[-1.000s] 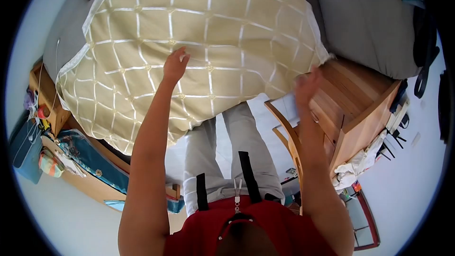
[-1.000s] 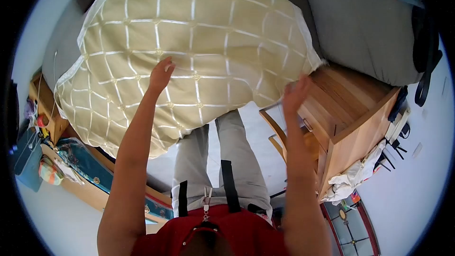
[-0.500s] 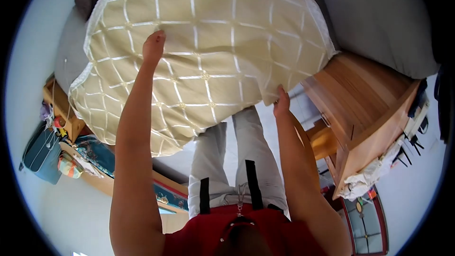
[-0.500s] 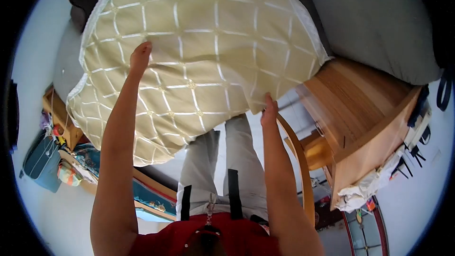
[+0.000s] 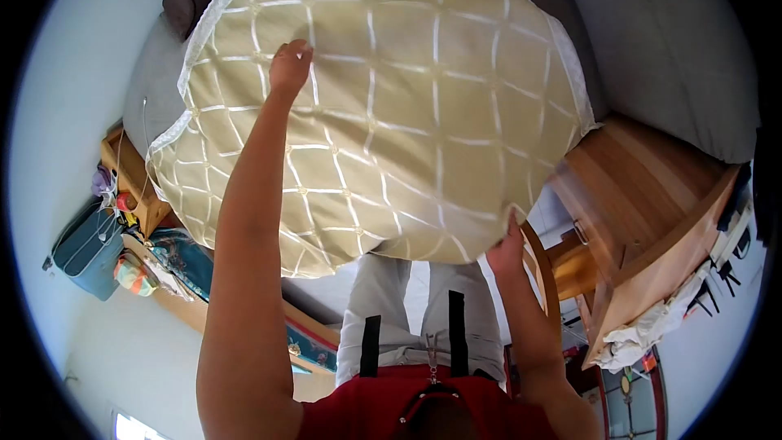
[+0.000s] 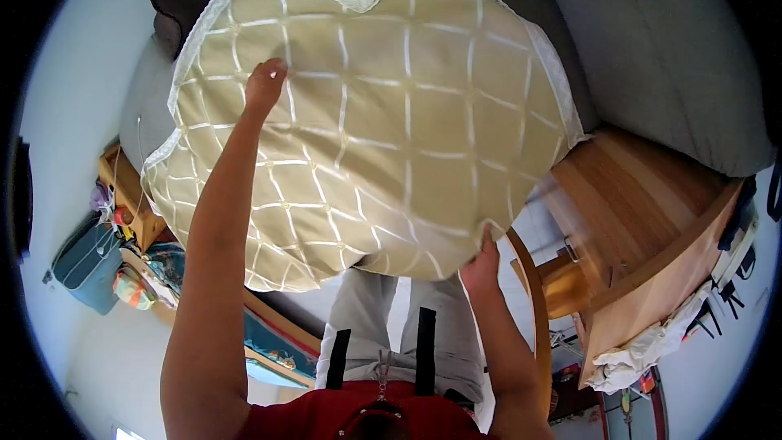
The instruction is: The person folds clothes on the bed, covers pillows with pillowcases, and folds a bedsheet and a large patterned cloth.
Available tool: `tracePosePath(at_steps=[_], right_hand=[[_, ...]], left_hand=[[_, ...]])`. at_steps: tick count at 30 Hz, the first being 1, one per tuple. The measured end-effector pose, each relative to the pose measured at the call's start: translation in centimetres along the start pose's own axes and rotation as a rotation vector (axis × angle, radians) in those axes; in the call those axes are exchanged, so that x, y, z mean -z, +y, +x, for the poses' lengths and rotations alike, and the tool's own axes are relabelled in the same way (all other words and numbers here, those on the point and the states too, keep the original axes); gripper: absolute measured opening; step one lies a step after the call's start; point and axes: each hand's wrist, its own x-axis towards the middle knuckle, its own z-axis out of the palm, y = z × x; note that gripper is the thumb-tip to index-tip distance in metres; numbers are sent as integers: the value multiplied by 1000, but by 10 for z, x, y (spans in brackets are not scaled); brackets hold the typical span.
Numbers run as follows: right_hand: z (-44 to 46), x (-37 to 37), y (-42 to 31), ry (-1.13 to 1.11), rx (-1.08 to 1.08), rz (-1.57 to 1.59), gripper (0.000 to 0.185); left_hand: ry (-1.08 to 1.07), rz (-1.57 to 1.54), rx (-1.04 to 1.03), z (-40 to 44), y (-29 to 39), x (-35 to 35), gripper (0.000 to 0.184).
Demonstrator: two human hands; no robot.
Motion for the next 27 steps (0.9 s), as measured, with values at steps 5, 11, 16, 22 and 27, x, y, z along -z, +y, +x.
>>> tracePosePath(at_steps=[5, 11, 16, 22, 27], right_hand=[[-36, 51, -19, 34, -166, 30, 42], [-49, 133, -2, 176, -223, -43, 42], [-58, 135, 13, 13, -251, -140, 46], [-62, 128, 18, -2, -105, -82, 42], [-65, 133, 20, 253, 54, 45, 36]], left_hand=[[86, 147, 1, 27, -20, 33, 34], [169, 315, -124, 61, -33, 50, 48], [-51, 313, -103, 114, -101, 2, 72], [-76, 92, 112, 99, -44, 5, 65], [-12, -586, 201, 51, 4, 36, 45]])
